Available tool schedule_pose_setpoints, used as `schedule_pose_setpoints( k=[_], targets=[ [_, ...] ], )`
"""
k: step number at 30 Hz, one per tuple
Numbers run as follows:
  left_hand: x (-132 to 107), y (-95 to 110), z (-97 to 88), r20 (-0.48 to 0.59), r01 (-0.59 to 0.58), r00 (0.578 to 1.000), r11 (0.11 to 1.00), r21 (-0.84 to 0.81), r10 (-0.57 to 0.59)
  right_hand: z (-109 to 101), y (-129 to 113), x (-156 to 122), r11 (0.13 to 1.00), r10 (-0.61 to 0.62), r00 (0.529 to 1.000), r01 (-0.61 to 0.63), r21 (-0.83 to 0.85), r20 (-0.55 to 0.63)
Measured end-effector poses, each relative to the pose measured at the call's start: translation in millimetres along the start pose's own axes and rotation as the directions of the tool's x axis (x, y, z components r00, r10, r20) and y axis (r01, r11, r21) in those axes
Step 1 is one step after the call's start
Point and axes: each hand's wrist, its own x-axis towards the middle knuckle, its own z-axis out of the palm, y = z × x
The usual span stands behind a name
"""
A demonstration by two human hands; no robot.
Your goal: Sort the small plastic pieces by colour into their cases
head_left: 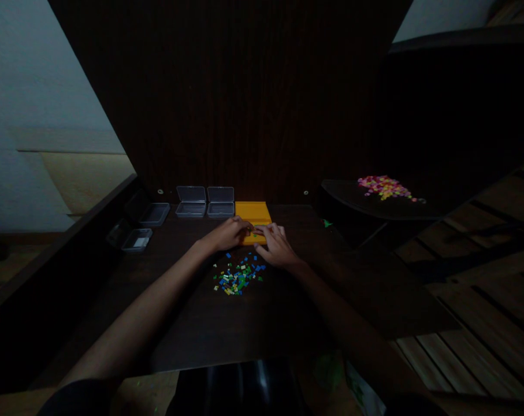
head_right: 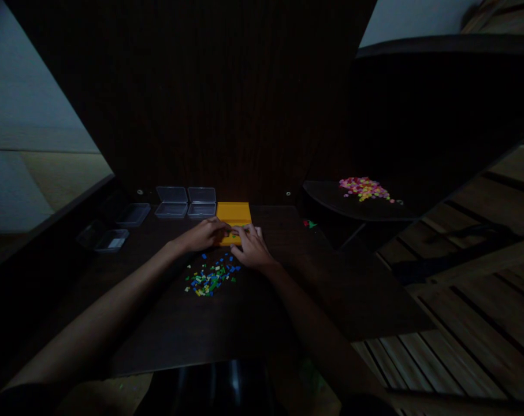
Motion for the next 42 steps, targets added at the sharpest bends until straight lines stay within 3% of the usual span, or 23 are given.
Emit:
schedule_pose_setpoints(
  k=[12,18,30,35,39,42],
  targets=[
    [-2,-1,0.7,-0.022,0.062,0.998,0.998,0.003,-0.062,1,4,0,1.0,0.002,0.999,-0.002,0.018,-0.04],
    [-9,-3,-9.1,-0.103,0.078,0.991,0.996,-0.034,-0.081,0,6,-1,1.0,0.006,0.997,-0.004,0.018,-0.074],
    [-48,11,-19.4,-0.106,0.076,0.991,0.995,-0.066,-0.083,1,3,-1,0.999,-0.032,0.997,0.032,-0.008,-0.071],
    [-68,15,-19.5,-0.039,0.004,0.999,0.996,-0.092,-0.008,-1,-10,-4,0.988,-0.144,0.981,0.15,0.035,-0.127],
    [-78,18,-18.4,0.027,-0.026,0.999,0.993,-0.117,0.029,-1,-23,-7,0.929,-0.325,0.942,0.334,0.161,-0.081],
    [-80,19,-17.3,0.074,-0.045,0.996,0.99,-0.133,0.055,1,-30,-9,0.885,-0.399,0.916,0.399,0.241,-0.048]
  ],
)
